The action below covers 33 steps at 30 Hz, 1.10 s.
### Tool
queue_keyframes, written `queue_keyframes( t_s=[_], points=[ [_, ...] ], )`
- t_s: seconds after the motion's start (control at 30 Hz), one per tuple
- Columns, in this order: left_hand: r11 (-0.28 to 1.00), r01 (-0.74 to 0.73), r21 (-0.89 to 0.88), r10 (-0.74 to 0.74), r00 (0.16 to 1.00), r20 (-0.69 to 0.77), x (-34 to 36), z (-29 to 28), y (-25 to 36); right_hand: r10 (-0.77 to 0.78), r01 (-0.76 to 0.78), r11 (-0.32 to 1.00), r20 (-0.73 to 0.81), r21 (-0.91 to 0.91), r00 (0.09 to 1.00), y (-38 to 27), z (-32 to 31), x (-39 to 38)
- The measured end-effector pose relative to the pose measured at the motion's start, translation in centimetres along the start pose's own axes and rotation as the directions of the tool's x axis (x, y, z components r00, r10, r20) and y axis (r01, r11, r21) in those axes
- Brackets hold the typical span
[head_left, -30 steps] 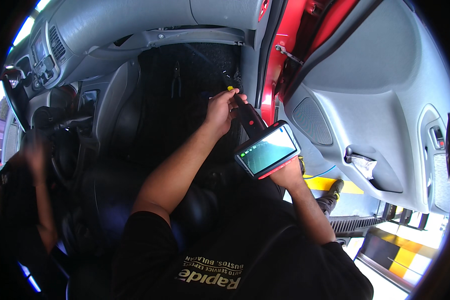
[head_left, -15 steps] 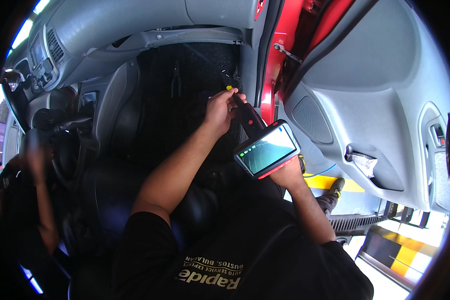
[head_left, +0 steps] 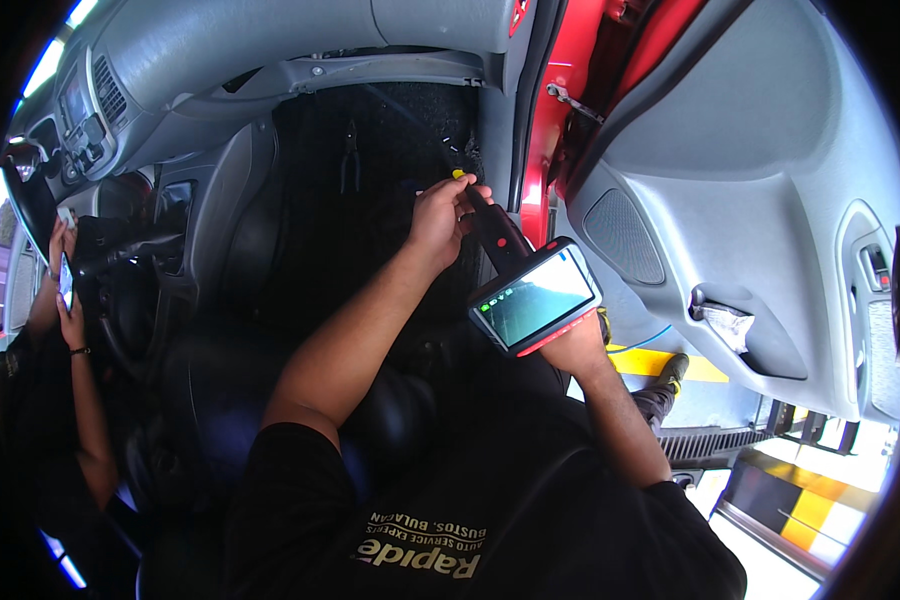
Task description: The person applies refrigerant to the passenger-side dashboard area using a spray can, then uses a digital diagnostic tool to monitor readings while a second person operates the vehicle's climate controls. The person moves the diagnostic probe along the dashboard and floor area, checking for changes in the displayed data.
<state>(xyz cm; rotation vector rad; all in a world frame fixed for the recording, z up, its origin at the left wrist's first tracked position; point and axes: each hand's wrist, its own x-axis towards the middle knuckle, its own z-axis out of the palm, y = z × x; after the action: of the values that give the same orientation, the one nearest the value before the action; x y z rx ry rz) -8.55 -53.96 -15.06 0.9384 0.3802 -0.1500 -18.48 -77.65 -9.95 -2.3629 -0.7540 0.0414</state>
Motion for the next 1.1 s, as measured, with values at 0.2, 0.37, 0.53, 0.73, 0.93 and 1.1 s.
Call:
queue_keyframes(
  t_s=[0.2, 0.37, 0.53, 0.73, 0.93, 1.1],
  points=[
    [1.0, 0.005, -0.029, -0.005, 1.0, -0.003, -0.13, 0.27, -0.06, 0.006, -0.004, 0.999, -0.028, 0.037, 1.0, -0.21, -0.11, -0.05],
    [1.0, -0.004, -0.019, 0.004, 1.0, 0.0, -0.23, 0.2, -0.04, 0.004, -0.003, 1.0, -0.016, 0.014, 1.0, -0.12, -0.05, -0.16],
    [1.0, -0.002, -0.009, 0.002, 1.0, 0.001, -0.18, 0.02, -0.17, -0.012, 0.012, 1.0, -0.006, -0.025, 1.0, -0.26, -0.17, -0.2],
    [1.0, 0.002, -0.01, -0.002, 1.0, -0.001, -0.22, 0.0, -0.26, -0.026, 0.026, 0.998, -0.005, -0.051, 1.0, -0.16, -0.15, -0.27],
    [1.0, -0.001, -0.009, 0.001, 1.0, 0.012, -0.26, 0.13, -0.29, -0.009, 0.009, 1.0, 0.004, -0.029, 1.0, -0.51, -0.55, -0.21],
    [1.0, 0.003, -0.001, -0.003, 1.0, 0.008, -0.38, 0.27, -0.28, 0.012, -0.012, 1.0, -0.006, 0.004, 1.0, -0.33, -0.4, -0.42]
  ],
)
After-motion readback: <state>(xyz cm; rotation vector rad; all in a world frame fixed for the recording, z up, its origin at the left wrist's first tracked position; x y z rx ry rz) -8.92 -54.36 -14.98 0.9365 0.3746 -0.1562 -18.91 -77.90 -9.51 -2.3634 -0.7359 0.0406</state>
